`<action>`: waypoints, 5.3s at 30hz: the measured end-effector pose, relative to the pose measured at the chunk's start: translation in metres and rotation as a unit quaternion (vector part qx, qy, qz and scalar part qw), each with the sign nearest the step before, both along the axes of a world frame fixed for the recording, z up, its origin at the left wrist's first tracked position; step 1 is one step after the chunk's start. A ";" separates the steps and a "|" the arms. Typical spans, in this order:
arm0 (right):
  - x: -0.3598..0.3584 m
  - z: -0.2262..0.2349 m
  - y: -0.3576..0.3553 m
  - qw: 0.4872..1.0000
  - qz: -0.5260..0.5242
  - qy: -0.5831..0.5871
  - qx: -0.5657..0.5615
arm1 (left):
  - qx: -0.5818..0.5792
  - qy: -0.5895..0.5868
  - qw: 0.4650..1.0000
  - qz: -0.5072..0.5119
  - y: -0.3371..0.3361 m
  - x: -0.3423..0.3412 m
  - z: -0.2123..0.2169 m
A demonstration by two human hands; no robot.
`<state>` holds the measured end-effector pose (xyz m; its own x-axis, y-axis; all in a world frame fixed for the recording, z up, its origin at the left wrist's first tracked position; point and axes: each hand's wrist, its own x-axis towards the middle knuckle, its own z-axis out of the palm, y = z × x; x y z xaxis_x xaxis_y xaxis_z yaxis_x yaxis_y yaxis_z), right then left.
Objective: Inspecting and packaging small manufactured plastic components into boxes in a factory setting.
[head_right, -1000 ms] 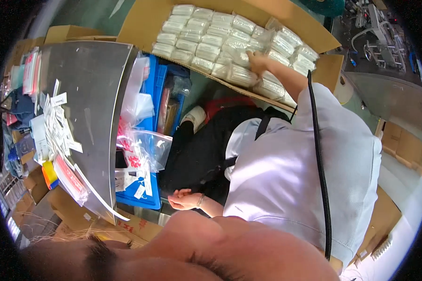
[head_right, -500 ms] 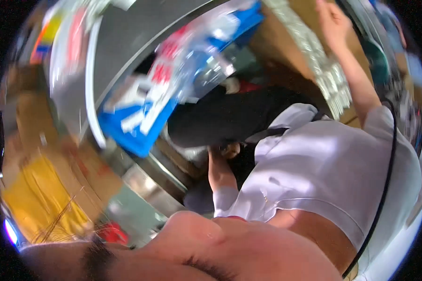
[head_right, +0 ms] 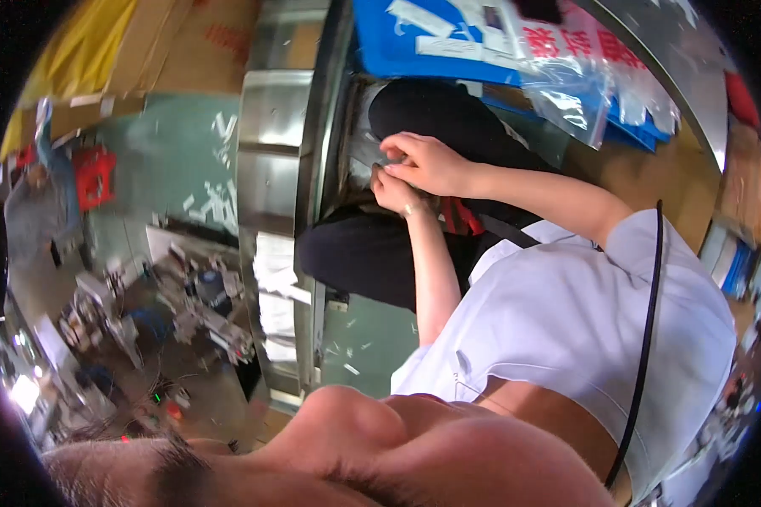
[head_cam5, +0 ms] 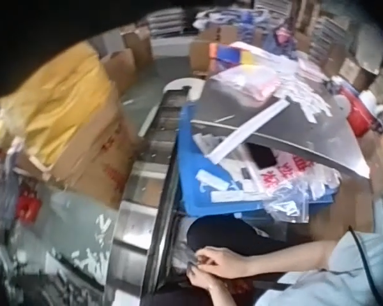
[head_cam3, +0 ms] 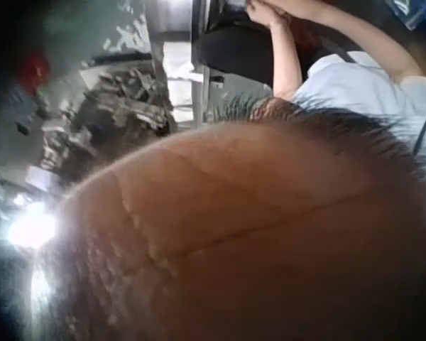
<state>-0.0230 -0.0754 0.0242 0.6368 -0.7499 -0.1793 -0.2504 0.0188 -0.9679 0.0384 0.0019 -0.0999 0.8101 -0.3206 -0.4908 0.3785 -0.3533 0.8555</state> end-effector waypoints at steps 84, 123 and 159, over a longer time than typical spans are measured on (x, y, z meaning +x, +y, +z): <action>0.030 -0.014 -0.003 0.874 0.307 0.089 -0.365 | 0.025 -0.149 0.989 -0.009 0.052 -0.009 0.090; 0.282 -0.015 0.134 0.892 0.311 0.320 -0.079 | -0.165 0.132 0.783 0.585 0.129 0.197 0.111; 0.238 0.013 0.065 0.917 0.346 -0.154 0.126 | -0.319 -0.005 0.919 0.231 0.106 0.210 0.147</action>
